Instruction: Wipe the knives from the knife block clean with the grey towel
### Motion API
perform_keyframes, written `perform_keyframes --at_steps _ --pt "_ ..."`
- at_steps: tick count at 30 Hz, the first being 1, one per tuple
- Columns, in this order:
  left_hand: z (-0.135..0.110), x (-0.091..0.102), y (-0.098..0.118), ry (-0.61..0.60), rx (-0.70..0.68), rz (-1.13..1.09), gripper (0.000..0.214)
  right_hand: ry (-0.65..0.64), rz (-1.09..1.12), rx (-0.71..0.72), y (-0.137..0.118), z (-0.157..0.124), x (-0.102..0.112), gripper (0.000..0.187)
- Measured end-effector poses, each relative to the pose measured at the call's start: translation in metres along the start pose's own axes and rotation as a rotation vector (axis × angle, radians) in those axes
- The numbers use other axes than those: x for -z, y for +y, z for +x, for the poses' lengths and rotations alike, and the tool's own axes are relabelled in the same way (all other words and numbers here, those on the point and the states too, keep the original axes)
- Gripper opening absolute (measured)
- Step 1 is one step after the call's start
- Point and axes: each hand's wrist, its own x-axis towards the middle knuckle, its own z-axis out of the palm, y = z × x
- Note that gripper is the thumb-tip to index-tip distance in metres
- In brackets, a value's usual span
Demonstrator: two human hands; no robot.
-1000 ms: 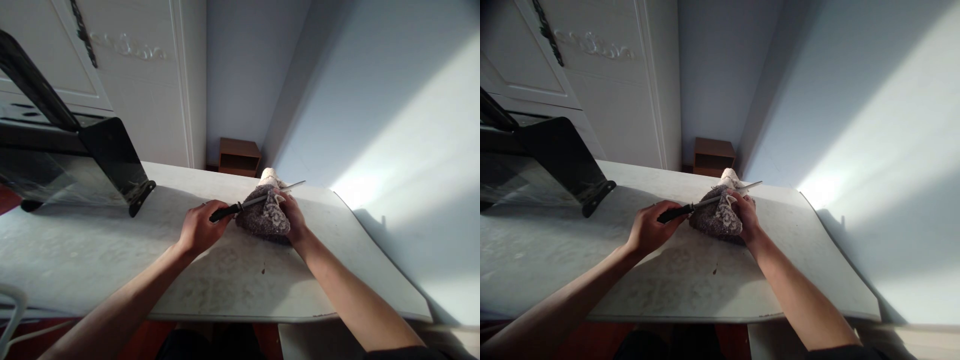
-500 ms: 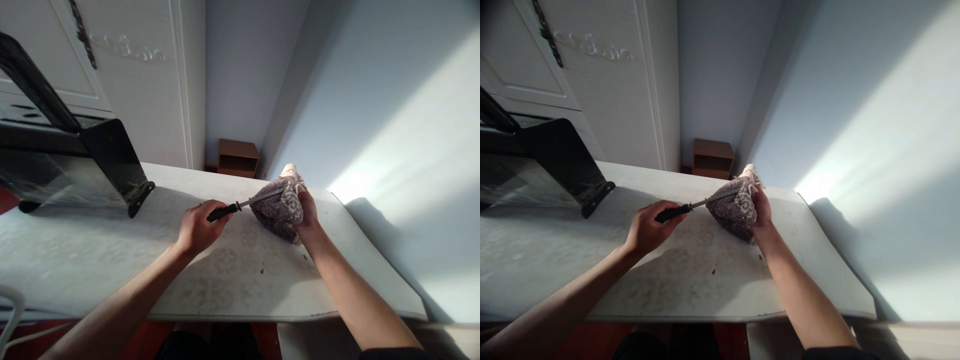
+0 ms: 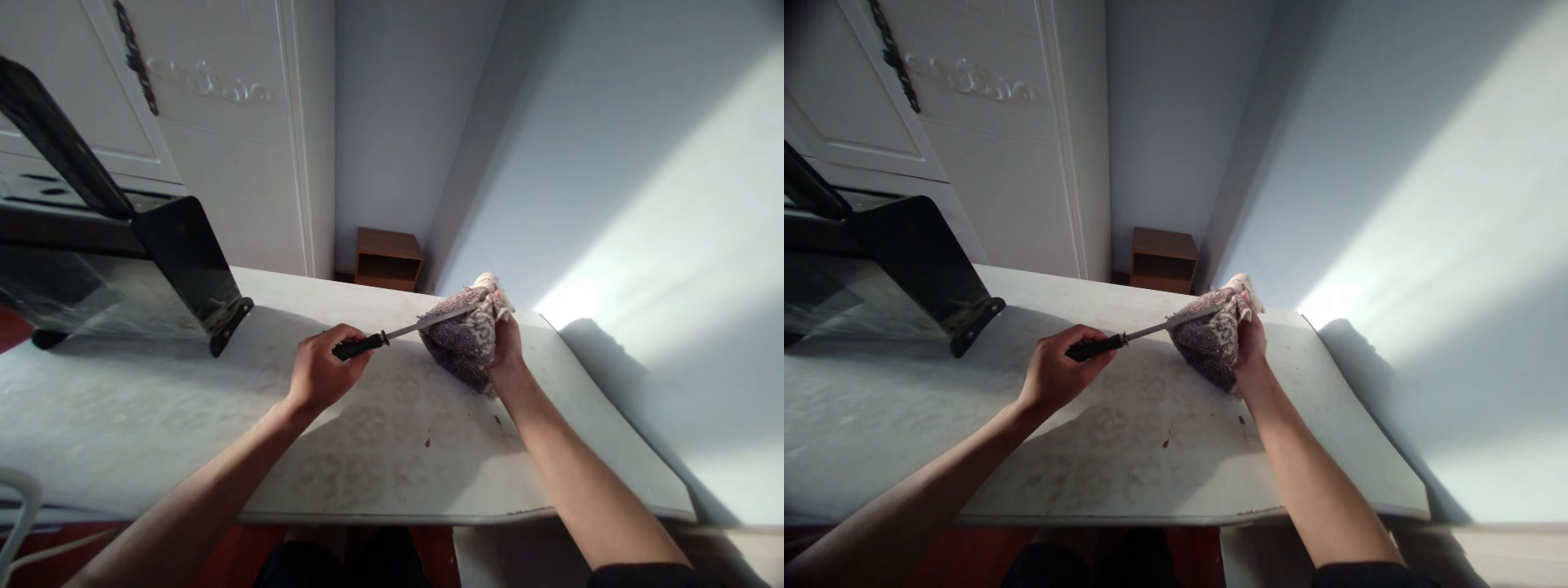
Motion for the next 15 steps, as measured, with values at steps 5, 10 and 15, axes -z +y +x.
perform_keyframes --at_steps 5,10,15 --pt "0.0051 0.0033 0.0004 -0.101 0.175 -0.117 0.011 -0.061 0.028 -0.071 0.0012 -0.0050 -0.0007 0.024" --pt "0.0095 0.0034 -0.0040 -0.167 0.296 -0.229 0.016 -0.125 0.055 -0.110 0.0007 -0.0070 -0.0010 0.027" --pt "0.0096 0.0030 -0.0039 -0.167 0.330 -0.290 0.017 -0.148 0.107 -0.157 0.0000 -0.0062 0.0018 0.028"
